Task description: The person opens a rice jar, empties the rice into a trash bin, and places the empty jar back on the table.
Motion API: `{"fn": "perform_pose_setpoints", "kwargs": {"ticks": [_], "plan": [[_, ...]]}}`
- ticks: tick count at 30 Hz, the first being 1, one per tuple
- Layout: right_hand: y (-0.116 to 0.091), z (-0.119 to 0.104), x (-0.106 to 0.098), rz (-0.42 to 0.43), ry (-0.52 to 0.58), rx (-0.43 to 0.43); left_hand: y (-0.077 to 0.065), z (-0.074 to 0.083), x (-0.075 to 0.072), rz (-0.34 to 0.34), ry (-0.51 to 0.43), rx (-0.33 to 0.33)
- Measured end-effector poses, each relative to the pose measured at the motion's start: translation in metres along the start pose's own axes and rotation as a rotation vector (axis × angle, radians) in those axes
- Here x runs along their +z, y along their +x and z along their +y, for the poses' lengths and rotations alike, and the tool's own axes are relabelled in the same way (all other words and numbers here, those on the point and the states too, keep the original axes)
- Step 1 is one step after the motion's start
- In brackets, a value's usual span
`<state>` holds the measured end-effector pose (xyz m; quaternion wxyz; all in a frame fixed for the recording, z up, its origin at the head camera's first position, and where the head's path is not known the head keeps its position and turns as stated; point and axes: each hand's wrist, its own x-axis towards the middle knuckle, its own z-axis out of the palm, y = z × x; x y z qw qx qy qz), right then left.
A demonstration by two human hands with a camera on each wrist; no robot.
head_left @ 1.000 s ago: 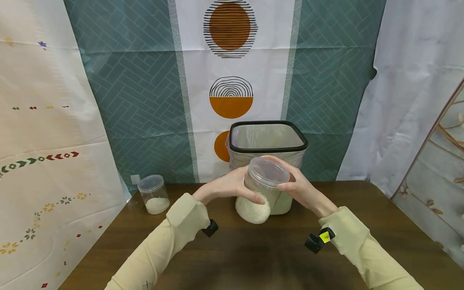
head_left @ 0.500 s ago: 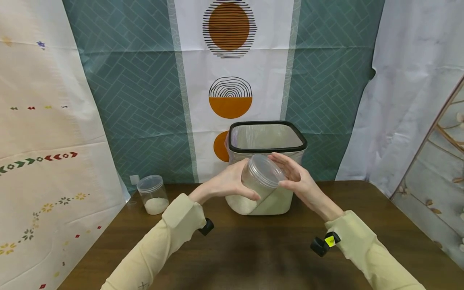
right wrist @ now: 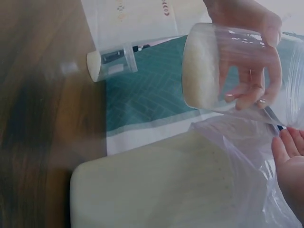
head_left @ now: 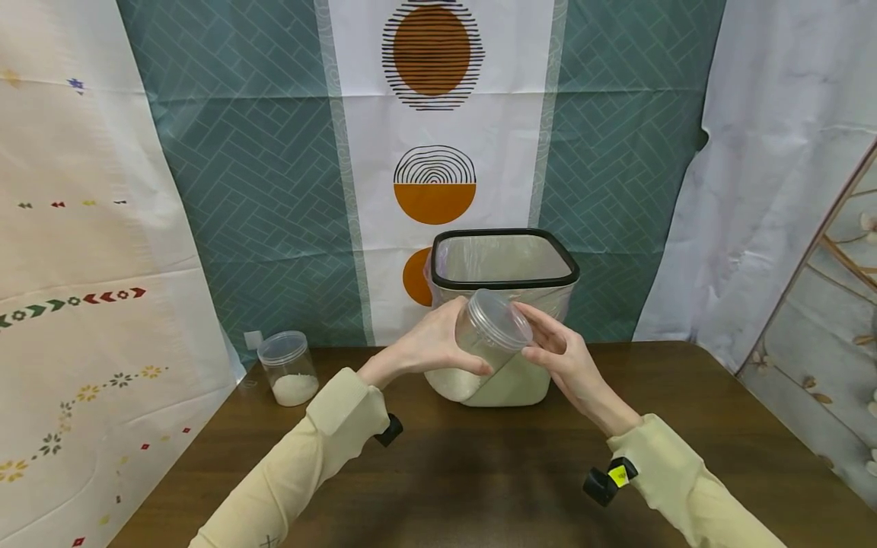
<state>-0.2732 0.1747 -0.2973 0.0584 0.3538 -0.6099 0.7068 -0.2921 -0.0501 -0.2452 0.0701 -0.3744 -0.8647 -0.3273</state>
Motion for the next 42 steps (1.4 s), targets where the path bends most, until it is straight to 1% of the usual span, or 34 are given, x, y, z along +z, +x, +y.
{"fn": "perform_pose_setpoints", "kwargs": {"ticks": [3, 9, 14, 19, 23, 29, 32, 35, 38, 42], "plan": [[0.0, 0.001, 0.004, 0.032, 0.016, -0.004, 0.0, 0.001, 0.001, 0.009, 0.009, -0.005], [0.001, 0.002, 0.011, 0.1, 0.004, -0.018, 0.0, 0.001, 0.003, 0.015, 0.01, -0.02], [0.003, 0.002, 0.013, 0.114, 0.012, -0.023, 0.0, 0.001, 0.003, 0.006, -0.002, -0.041], [0.005, 0.003, 0.011, 0.05, 0.007, -0.019, -0.001, 0.003, 0.003, -0.023, 0.002, -0.065], [0.009, 0.003, 0.011, -0.009, -0.002, -0.029, -0.002, 0.004, 0.002, -0.03, 0.01, -0.061], [0.011, -0.001, 0.012, -0.036, -0.02, -0.005, -0.001, 0.004, 0.002, -0.058, -0.004, -0.043], [0.012, -0.002, 0.012, -0.051, -0.024, -0.001, -0.001, 0.005, 0.002, -0.077, -0.02, -0.045], [0.013, -0.002, 0.011, -0.075, -0.025, -0.014, -0.001, 0.005, 0.001, -0.097, -0.029, -0.056], [0.014, -0.001, 0.01, -0.109, -0.034, -0.03, -0.002, 0.006, -0.001, -0.124, -0.033, -0.071], [0.015, -0.001, 0.006, -0.17, -0.051, -0.032, -0.002, 0.006, -0.003, -0.163, -0.047, -0.076]]}}
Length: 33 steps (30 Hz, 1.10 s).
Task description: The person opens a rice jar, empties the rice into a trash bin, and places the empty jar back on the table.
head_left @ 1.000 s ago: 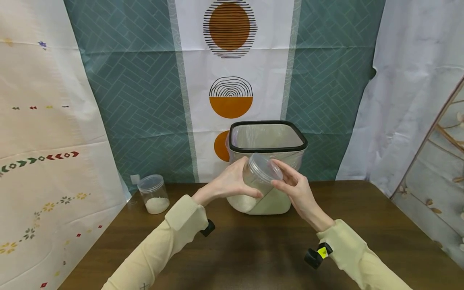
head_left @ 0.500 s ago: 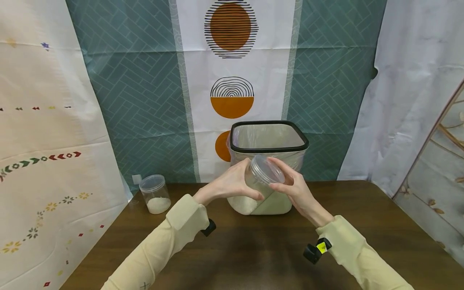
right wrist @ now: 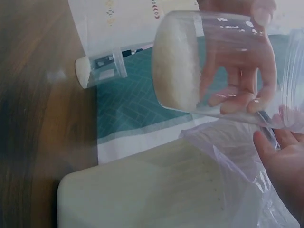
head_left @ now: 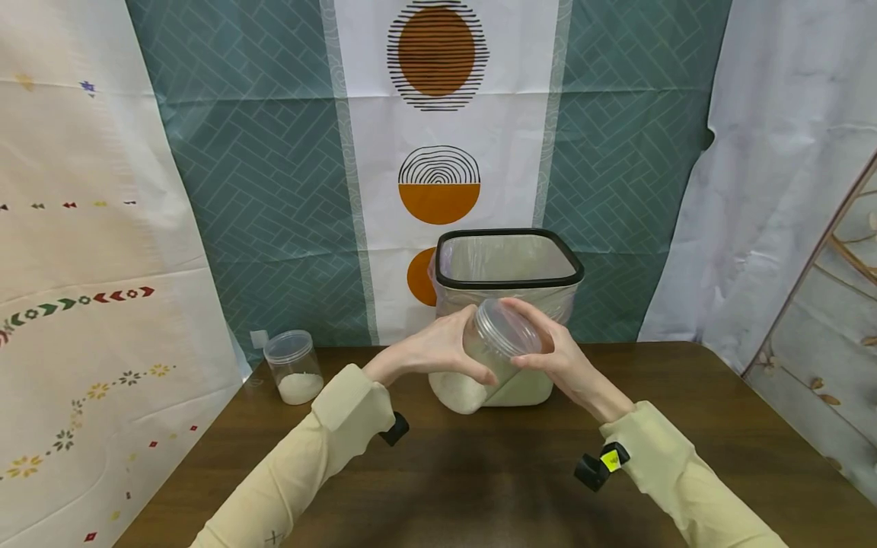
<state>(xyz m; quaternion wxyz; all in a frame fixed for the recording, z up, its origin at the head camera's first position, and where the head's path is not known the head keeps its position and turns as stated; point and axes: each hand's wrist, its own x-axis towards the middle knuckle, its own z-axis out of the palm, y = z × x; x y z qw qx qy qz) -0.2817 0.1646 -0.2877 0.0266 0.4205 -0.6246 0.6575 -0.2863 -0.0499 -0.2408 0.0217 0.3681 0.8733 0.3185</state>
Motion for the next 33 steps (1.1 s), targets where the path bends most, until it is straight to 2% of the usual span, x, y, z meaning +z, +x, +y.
{"fn": "perform_pose_setpoints", "kwargs": {"ticks": [5, 10, 13, 19, 22, 33], "plan": [[0.001, -0.003, -0.006, -0.083, -0.046, 0.011, -0.001, -0.002, 0.0, -0.007, -0.005, 0.022], [0.003, -0.008, -0.009, -0.139, -0.048, -0.018, -0.003, -0.004, 0.0, 0.021, -0.017, 0.03], [0.001, -0.011, -0.008, -0.077, -0.09, -0.038, -0.004, -0.005, -0.001, 0.059, -0.026, 0.022], [-0.009, -0.015, 0.0, 0.184, -0.29, -0.029, -0.004, -0.005, -0.001, 0.142, -0.012, 0.0], [-0.012, -0.015, 0.006, 0.265, -0.345, -0.014, -0.003, -0.004, -0.001, 0.159, -0.01, -0.012], [-0.015, -0.017, 0.012, 0.307, -0.27, 0.092, 0.0, -0.004, 0.006, 0.137, 0.047, -0.001]]}}
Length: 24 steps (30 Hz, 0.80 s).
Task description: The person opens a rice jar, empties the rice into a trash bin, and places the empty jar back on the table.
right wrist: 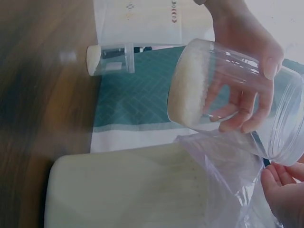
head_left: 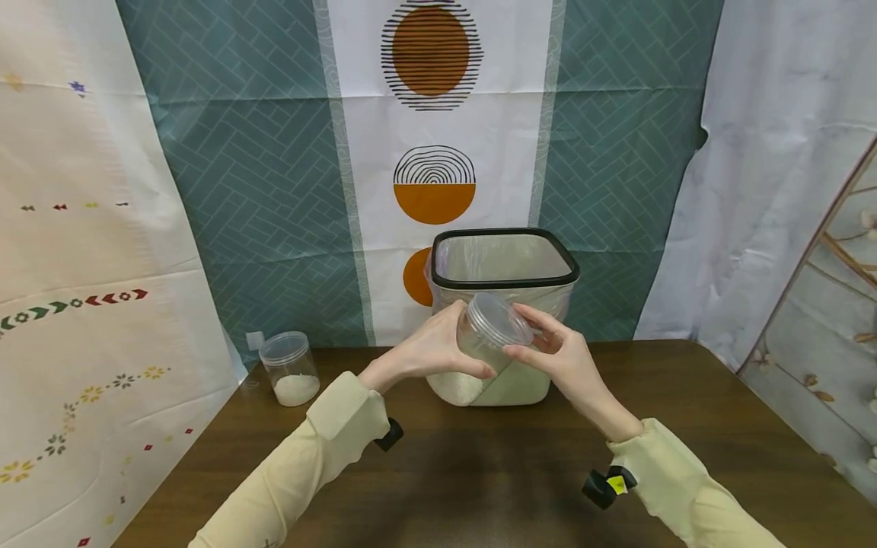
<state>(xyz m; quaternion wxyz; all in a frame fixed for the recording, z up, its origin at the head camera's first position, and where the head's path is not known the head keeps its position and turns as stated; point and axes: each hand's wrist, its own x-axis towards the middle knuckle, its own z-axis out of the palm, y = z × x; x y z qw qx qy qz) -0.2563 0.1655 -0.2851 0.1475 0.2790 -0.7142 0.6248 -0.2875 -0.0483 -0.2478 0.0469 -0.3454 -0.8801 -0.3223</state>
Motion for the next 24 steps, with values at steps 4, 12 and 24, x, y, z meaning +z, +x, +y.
{"fn": "perform_pose_setpoints", "kwargs": {"ticks": [4, 12, 24], "plan": [[0.001, 0.001, 0.0, -0.018, 0.063, 0.035, 0.0, -0.001, 0.001, 0.005, 0.006, 0.003], [0.006, 0.008, -0.005, -0.124, 0.187, 0.033, -0.002, -0.001, 0.0, -0.031, -0.034, -0.012], [0.018, 0.009, -0.003, -0.27, 0.279, -0.053, -0.003, 0.002, -0.003, -0.068, -0.074, -0.001]]}}
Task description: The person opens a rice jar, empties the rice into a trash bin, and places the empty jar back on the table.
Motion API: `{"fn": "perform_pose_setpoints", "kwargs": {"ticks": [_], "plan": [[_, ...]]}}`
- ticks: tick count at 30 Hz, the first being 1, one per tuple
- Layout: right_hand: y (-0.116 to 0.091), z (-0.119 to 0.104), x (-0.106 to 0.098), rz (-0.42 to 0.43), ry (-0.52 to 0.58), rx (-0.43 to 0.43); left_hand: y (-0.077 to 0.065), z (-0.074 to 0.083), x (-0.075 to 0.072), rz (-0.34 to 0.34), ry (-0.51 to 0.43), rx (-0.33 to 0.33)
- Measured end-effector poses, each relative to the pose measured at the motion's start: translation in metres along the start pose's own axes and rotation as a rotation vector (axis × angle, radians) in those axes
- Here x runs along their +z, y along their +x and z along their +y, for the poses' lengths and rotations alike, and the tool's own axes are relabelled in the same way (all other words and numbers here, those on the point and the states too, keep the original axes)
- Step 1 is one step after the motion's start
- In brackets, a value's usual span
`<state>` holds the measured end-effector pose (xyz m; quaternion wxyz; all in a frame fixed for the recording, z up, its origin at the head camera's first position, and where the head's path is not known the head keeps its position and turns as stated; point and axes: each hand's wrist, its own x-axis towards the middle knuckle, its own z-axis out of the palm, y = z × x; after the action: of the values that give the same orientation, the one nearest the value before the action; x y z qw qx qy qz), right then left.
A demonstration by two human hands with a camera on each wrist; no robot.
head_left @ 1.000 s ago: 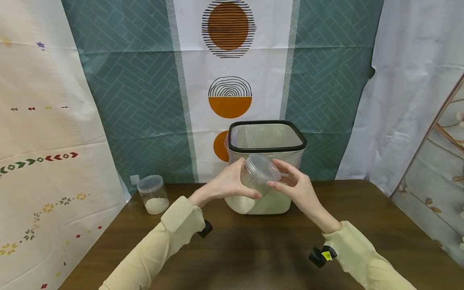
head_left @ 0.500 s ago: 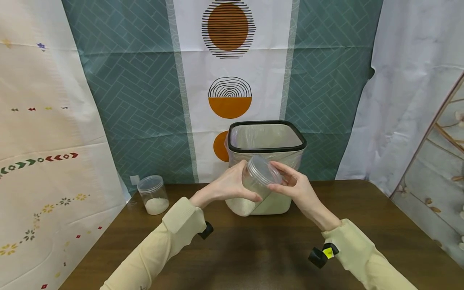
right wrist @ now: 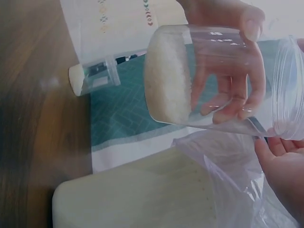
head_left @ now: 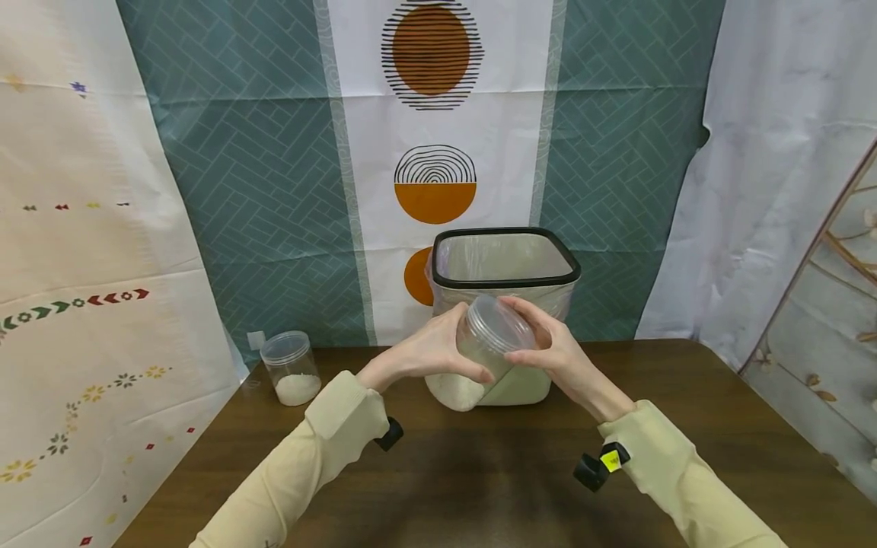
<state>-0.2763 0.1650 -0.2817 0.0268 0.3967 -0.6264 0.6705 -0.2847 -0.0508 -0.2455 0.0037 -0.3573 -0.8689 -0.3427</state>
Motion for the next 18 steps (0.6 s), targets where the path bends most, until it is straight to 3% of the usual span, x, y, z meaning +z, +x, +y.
{"fn": "perform_pose_setpoints", "kwargs": {"ticks": [11, 18], "plan": [[0.004, -0.003, -0.009, -0.176, -0.04, -0.003, -0.003, 0.0, -0.005, -0.07, 0.026, 0.034], [0.005, -0.006, -0.012, -0.23, -0.09, -0.003, -0.002, -0.002, -0.003, -0.082, 0.032, 0.053]]}}
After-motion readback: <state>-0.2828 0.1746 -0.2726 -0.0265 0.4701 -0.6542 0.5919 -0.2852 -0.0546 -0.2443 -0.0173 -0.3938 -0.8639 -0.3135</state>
